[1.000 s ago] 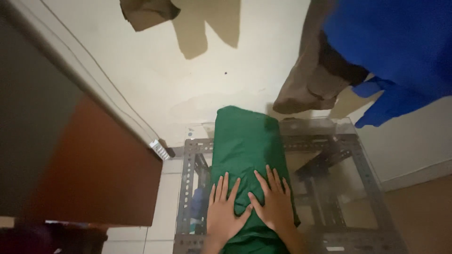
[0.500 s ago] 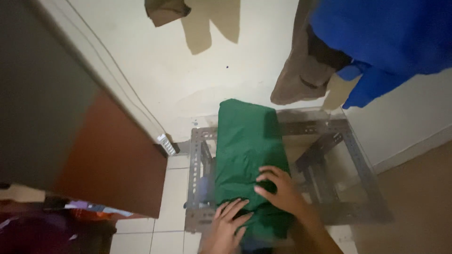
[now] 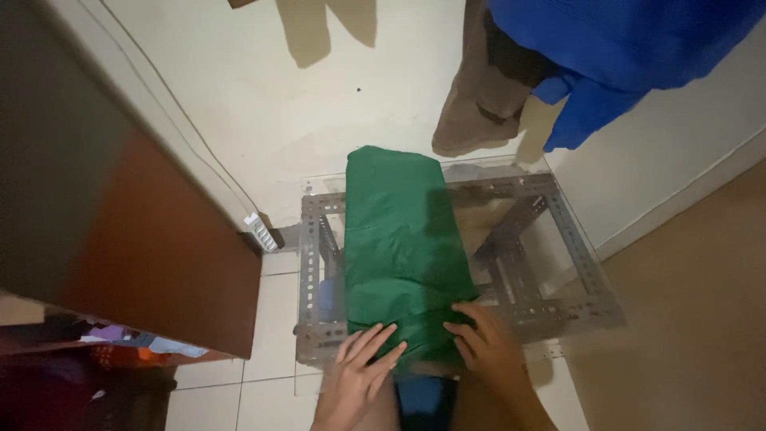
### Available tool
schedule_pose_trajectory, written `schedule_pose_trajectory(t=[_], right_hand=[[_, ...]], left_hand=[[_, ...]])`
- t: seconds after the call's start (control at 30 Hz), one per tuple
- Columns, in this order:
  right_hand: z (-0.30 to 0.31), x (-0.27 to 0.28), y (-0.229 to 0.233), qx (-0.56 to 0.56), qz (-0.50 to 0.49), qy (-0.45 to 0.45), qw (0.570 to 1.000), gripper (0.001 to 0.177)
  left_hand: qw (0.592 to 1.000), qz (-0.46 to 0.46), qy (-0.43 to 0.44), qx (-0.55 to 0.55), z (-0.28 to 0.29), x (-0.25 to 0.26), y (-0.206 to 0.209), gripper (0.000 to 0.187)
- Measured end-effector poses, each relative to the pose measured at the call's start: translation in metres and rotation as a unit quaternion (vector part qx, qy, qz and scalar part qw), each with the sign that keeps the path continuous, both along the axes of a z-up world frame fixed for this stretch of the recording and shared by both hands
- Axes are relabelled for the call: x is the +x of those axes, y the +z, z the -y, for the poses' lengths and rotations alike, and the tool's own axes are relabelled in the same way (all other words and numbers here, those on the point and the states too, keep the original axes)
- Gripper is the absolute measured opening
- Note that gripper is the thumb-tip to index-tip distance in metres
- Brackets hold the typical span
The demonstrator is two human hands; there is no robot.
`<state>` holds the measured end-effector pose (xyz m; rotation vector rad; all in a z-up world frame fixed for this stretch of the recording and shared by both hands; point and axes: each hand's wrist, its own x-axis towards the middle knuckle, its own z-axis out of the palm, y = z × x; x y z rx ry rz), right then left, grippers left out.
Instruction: The person wipes a glass table with a blue cloth and a spray bottle, then places a green cloth on the table and smooths it out.
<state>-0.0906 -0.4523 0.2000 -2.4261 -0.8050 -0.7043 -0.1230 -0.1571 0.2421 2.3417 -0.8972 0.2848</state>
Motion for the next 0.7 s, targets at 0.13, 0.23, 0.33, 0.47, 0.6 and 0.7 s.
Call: schedule_pose_trajectory(t=[0.13,0.23,0.33,0.47,0.6,0.7], right_hand=[[-0.016,0.002,0.036,-0.090,-0.232,-0.039,0.968,0.029],[-0.044,0.014,0.065,-0.005,-0.275,-0.045,0.960,0.024],[-0.091,0.039,0.060,0.064,-0.202,-0.082,0.974,0.014],[-0.160,0.082,0.056,-0.023,-0.312,-0.164,0.936,0.049],[-0.199,0.130,0.024,-0.216,-0.465,-0.240,0.824,0.084],[-0.200,0.151,-0.029,-0.203,-0.408,-0.247,0.855,0.022]], left_hand=[[0.983,0.007,0.133,-0.123,-0.003,0.013,-0.023,0.045],[0.849,-0.297,0.395,-0.187,-0.010,0.029,-0.064,0.072],[0.897,-0.169,0.369,-0.172,-0.014,0.054,-0.115,0.036],[0.844,-0.328,0.208,-0.371,0.003,0.054,-0.095,0.033],[0.753,-0.381,0.233,-0.483,0.000,0.042,-0.129,0.038],[0.586,-0.428,0.276,-0.630,-0.009,0.035,-0.104,0.019]])
